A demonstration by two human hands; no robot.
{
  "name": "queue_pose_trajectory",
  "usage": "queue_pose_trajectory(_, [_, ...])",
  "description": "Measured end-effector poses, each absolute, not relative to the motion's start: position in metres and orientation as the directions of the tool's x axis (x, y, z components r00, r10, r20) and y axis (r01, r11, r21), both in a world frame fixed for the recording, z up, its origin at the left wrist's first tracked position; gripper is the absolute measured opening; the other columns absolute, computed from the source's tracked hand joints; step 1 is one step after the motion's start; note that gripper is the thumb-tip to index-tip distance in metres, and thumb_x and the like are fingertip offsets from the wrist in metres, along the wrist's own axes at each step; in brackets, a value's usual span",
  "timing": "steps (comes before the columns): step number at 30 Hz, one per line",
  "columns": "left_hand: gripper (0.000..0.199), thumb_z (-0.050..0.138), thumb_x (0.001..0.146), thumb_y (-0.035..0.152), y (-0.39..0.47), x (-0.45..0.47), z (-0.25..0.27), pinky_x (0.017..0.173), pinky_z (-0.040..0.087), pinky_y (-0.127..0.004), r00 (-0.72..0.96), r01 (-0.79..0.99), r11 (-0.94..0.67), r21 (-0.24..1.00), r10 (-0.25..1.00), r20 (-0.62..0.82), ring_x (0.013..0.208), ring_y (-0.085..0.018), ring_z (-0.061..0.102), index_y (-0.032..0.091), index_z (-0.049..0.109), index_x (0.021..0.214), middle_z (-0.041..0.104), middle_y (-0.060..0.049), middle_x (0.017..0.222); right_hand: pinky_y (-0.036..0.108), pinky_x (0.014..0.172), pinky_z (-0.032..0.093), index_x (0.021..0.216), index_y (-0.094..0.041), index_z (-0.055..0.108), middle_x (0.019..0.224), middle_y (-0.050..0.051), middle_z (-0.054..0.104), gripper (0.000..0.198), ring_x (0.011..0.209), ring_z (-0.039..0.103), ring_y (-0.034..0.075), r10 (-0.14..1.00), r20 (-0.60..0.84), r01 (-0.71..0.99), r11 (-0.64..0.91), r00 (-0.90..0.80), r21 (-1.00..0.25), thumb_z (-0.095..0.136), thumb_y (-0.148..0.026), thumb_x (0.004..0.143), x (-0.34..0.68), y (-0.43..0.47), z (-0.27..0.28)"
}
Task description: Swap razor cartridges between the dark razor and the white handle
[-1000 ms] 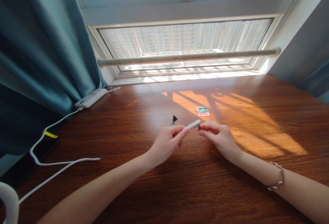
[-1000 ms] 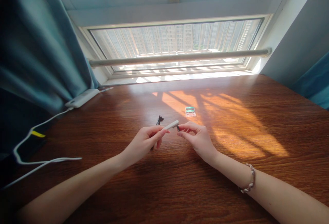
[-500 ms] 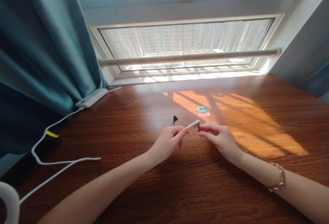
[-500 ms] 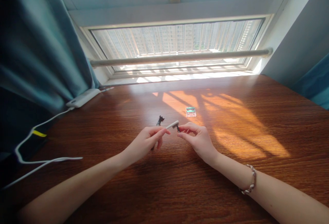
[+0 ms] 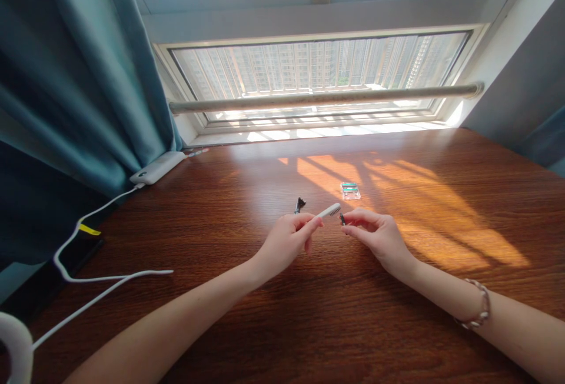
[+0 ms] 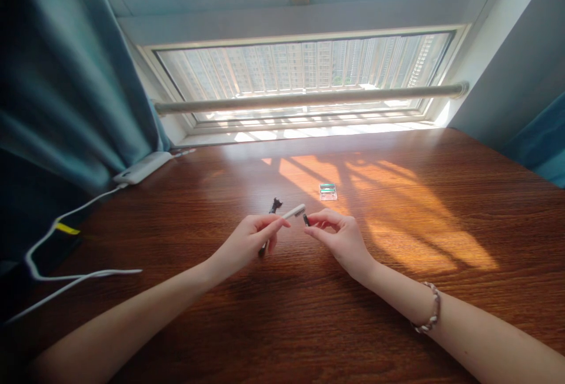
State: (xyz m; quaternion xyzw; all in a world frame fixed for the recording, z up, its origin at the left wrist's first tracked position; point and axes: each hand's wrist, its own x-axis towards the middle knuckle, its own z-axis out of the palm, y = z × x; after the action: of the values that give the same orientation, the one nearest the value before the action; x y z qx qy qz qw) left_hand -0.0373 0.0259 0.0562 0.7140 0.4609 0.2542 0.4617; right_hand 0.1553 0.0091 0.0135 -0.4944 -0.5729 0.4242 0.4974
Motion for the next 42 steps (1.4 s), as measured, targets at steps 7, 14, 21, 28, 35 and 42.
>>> queue_pose_trajectory(7, [0.038, 0.039, 0.083, 0.045, 0.022, -0.036, 0.056, 0.050, 0.033, -0.019, 0.485, 0.400, -0.169, 0.901, 0.873, -0.051, 0.046, -0.009, 0.042, 0.015, 0.063, 0.079, 0.049, 0.003, 0.048, 0.032, 0.071, 0.046, 0.081, -0.019, 0.067, 0.077, 0.003, 0.066, 0.019, 0.072, 0.058, 0.016, 0.987, 0.159, 0.138, 0.161, -0.022, -0.977, 0.068, -0.032, 0.066, 0.155, 0.009, 0.015])
queue_pose_trajectory(14, [0.039, 0.038, 0.084, 0.046, 0.027, -0.038, 0.050, 0.047, 0.032, -0.019, 0.458, 0.374, -0.094, 0.923, 0.884, -0.095, 0.045, -0.009, 0.043, 0.016, 0.062, 0.086, 0.049, 0.003, 0.048, 0.032, 0.070, 0.047, 0.080, -0.020, 0.067, 0.075, 0.002, 0.066, 0.019, 0.069, 0.058, 0.015, 0.985, 0.173, 0.128, 0.174, -0.021, -0.976, 0.070, -0.030, 0.064, 0.154, 0.007, 0.018])
queue_pose_trajectory(21, [0.040, 0.045, 0.079, 0.048, 0.024, -0.033, 0.053, 0.040, 0.017, -0.019, 0.512, 0.145, 0.180, 0.973, 0.828, -0.230, 0.038, -0.003, 0.024, 0.012, 0.058, 0.092, 0.049, 0.004, 0.053, 0.032, 0.079, 0.049, 0.082, -0.020, 0.066, 0.085, 0.003, 0.067, 0.017, 0.081, 0.062, 0.016, 0.984, 0.163, -0.095, 0.156, -0.069, -0.983, 0.069, -0.025, 0.066, 0.150, 0.006, 0.017])
queue_pose_trajectory(28, [0.030, 0.057, 0.074, 0.041, 0.017, -0.032, 0.053, 0.039, 0.012, -0.021, 0.570, 0.088, 0.328, 0.941, 0.758, -0.318, 0.038, -0.003, 0.023, 0.012, 0.059, 0.079, 0.044, 0.005, 0.050, 0.028, 0.076, 0.049, 0.071, -0.020, 0.064, 0.079, 0.001, 0.064, 0.004, 0.078, 0.060, 0.014, 0.968, 0.221, -0.125, 0.206, -0.117, -0.971, 0.067, -0.020, 0.069, 0.147, 0.003, 0.017])
queue_pose_trajectory(35, [0.029, 0.056, 0.074, 0.040, 0.016, -0.031, 0.049, 0.039, 0.013, -0.021, 0.577, 0.142, 0.305, 0.942, 0.747, -0.329, 0.038, -0.003, 0.025, 0.012, 0.056, 0.070, 0.045, 0.005, 0.047, 0.028, 0.078, 0.048, 0.072, -0.020, 0.064, 0.080, 0.001, 0.064, 0.005, 0.080, 0.060, 0.015, 0.974, 0.185, -0.088, 0.174, -0.130, -0.981, 0.066, -0.022, 0.069, 0.145, -0.002, 0.018])
queue_pose_trajectory(42, [0.024, 0.056, 0.075, 0.035, 0.014, -0.030, 0.050, 0.040, 0.020, -0.019, 0.516, 0.145, 0.206, 0.968, 0.819, -0.251, 0.040, -0.005, 0.034, 0.013, 0.054, 0.066, 0.045, 0.005, 0.045, 0.029, 0.079, 0.049, 0.084, -0.021, 0.065, 0.088, 0.003, 0.065, 0.015, 0.085, 0.060, 0.017, 0.967, 0.198, 0.072, 0.212, -0.163, -0.975, 0.066, -0.026, 0.070, 0.145, -0.004, 0.020])
